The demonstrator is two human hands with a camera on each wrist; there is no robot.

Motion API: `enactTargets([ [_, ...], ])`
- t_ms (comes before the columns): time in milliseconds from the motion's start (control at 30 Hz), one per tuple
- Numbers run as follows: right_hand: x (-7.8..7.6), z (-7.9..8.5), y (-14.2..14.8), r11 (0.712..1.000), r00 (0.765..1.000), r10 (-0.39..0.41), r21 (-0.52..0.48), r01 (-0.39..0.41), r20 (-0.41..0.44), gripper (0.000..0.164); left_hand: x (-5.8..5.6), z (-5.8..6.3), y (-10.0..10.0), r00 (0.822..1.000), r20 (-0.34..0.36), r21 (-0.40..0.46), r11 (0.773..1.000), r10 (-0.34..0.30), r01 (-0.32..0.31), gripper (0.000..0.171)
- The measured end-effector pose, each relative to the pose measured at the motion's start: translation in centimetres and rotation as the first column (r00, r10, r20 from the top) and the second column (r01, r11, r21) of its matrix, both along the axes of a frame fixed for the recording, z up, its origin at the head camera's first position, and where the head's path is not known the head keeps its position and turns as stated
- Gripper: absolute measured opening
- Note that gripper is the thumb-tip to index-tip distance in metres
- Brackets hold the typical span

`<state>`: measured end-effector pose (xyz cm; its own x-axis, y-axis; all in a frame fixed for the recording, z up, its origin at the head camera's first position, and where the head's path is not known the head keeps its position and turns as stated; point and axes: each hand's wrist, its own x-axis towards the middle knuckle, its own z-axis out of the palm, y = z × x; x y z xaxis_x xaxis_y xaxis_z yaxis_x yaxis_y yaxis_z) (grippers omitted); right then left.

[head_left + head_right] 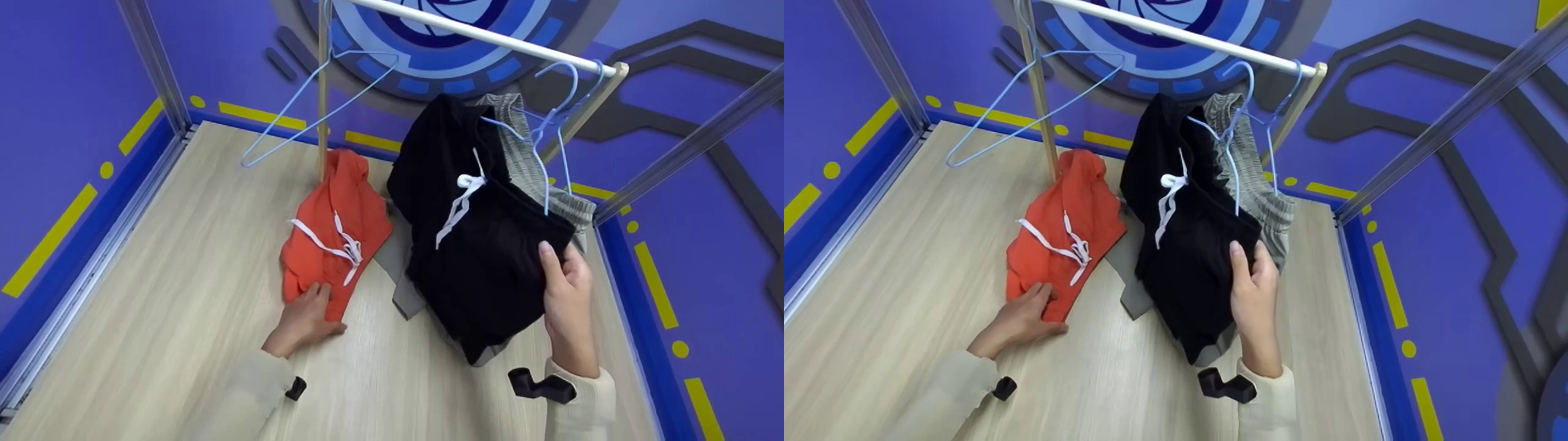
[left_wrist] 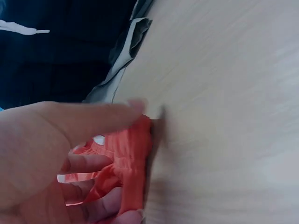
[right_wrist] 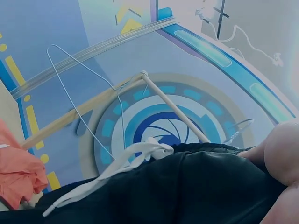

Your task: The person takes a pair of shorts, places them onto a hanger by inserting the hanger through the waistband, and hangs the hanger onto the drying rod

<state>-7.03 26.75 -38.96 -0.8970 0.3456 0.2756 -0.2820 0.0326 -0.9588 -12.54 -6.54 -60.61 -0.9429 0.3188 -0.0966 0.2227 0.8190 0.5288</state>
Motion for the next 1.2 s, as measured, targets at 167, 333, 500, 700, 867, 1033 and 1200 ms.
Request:
enactTargets([
  [167, -0.7, 0.3, -0.3, 1.0, 1.0, 0.0, -0.021, 0.001, 0.008, 0.031, 0.9, -0.4, 0.4, 1.0, 0.006, 0.026, 1.0, -0.008, 0.007, 0.074],
  [333, -1.2, 0.6, -0.4, 1.0, 1.0, -0.012, -0.022, 0.012, 0.013, 0.03, 1.3, -0.5, 0.6, 1.0, -0.017, 0.009, 1.0, -0.012, 0.012, 0.068],
  [500, -2.0, 0.8, -0.6, 1.0, 1.0, -0.015, -0.02, 0.015, 0.022, 0.03, 1.5, -0.5, 0.7, 1.0, -0.018, 0.008, 1.0, 0.001, -0.001, 0.06],
  [700, -3.1, 1.0, -0.6, 1.0, 1.0, -0.017, -0.022, 0.017, 0.005, 0.029, 1.6, -0.5, 0.8, 1.0, -0.025, 0.036, 0.999, 0.013, -0.012, 0.046],
  [867, -4.2, 1.2, -0.9, 1.0, 1.0, -0.011, -0.011, 0.011, 0.005, 0.028, 1.7, -0.7, 0.8, 0.999, -0.031, 0.016, 1.0, 0.017, -0.017, 0.039],
  [1033, -5.4, 1.4, -1.3, 1.0, 1.0, -0.003, -0.013, 0.004, 0.01, 0.027, 1.8, -1.0, 0.7, 0.999, -0.039, 0.012, 1.0, 0.018, -0.017, 0.038],
  [1200, -6.4, 1.3, -1.6, 1.0, 1.0, -0.018, -0.013, 0.018, 0.015, 0.024, 1.9, -1.1, 0.7, 0.999, -0.022, 0.012, 1.0, 0.025, -0.025, 0.034],
])
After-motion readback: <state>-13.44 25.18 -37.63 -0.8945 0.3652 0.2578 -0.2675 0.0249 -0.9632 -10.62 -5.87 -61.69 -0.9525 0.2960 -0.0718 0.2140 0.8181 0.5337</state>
